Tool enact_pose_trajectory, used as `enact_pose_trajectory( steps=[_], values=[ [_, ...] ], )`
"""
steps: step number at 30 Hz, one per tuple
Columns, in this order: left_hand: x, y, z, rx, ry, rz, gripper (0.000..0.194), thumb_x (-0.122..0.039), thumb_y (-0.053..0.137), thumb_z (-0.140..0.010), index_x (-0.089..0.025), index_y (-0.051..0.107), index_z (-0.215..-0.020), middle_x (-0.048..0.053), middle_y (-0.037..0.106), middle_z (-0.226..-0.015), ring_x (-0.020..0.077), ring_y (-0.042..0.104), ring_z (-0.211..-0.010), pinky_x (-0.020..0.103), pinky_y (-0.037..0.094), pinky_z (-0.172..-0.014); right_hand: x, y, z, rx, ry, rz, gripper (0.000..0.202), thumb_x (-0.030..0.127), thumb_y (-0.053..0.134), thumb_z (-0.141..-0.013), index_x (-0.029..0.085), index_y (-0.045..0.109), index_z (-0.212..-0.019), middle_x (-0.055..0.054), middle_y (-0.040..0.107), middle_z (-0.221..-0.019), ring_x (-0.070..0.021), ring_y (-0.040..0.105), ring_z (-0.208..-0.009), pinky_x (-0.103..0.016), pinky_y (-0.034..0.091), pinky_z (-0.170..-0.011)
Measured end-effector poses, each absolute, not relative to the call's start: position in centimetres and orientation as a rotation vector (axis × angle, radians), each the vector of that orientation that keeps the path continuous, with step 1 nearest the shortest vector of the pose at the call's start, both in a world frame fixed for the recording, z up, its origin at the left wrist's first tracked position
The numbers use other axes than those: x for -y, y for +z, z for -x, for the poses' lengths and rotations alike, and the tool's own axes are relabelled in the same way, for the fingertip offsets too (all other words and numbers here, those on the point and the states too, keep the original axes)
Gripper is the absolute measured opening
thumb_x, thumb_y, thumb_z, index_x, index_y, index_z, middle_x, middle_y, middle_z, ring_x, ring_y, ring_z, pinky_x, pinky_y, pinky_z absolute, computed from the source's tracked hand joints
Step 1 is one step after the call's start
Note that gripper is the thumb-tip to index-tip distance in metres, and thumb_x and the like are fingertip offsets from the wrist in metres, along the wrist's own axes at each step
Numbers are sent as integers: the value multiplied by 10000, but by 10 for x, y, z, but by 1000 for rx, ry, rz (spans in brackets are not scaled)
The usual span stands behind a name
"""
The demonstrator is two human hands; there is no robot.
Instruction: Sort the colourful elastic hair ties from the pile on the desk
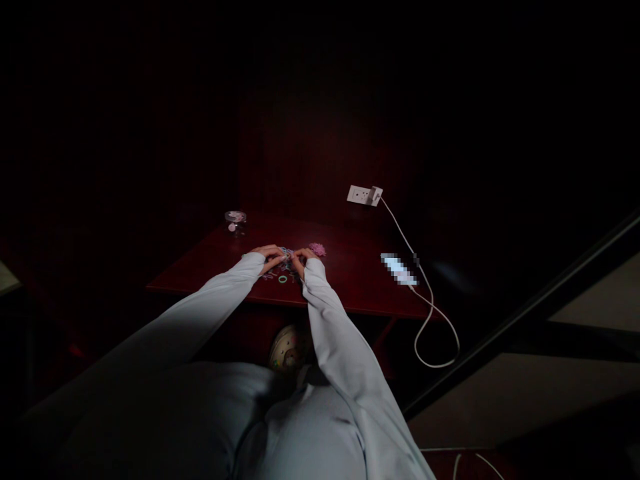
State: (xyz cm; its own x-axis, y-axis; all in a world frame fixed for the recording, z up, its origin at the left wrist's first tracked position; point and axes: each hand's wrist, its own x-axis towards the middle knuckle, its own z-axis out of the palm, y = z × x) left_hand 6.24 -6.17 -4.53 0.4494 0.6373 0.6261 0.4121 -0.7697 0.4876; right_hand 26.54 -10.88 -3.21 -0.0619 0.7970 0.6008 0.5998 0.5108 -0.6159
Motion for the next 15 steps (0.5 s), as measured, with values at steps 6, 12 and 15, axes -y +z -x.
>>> enact_pose_trajectory(
  steps=[6,12,15],
  values=[
    [57,-49,-63,-902,1234,-2422,208,-383,688,-952,-211,805,-937,23,732,-898,133,597,-701,241,447,-664,107,-35,-266,1760,267,1147,247,437,619,-927,232,709,-825,-42,659,-803,-201,580,-762,-328,477,-733],
    [54,-52,-64,-875,1236,-2425,236,-400,661,-961,-212,797,-920,27,731,-903,136,593,-712,243,451,-675,106,-36,-265,1777,249,1171,276,469,611,-945,239,715,-832,-41,667,-809,-205,586,-765,-328,485,-750],
    [54,-51,-63,-881,1224,-2421,230,-392,662,-960,-211,796,-911,26,723,-885,138,593,-714,242,456,-679,107,-35,-265,1785,240,1187,314,508,621,-950,238,727,-831,-43,672,-812,-205,585,-765,-330,487,-758]
  ],
)
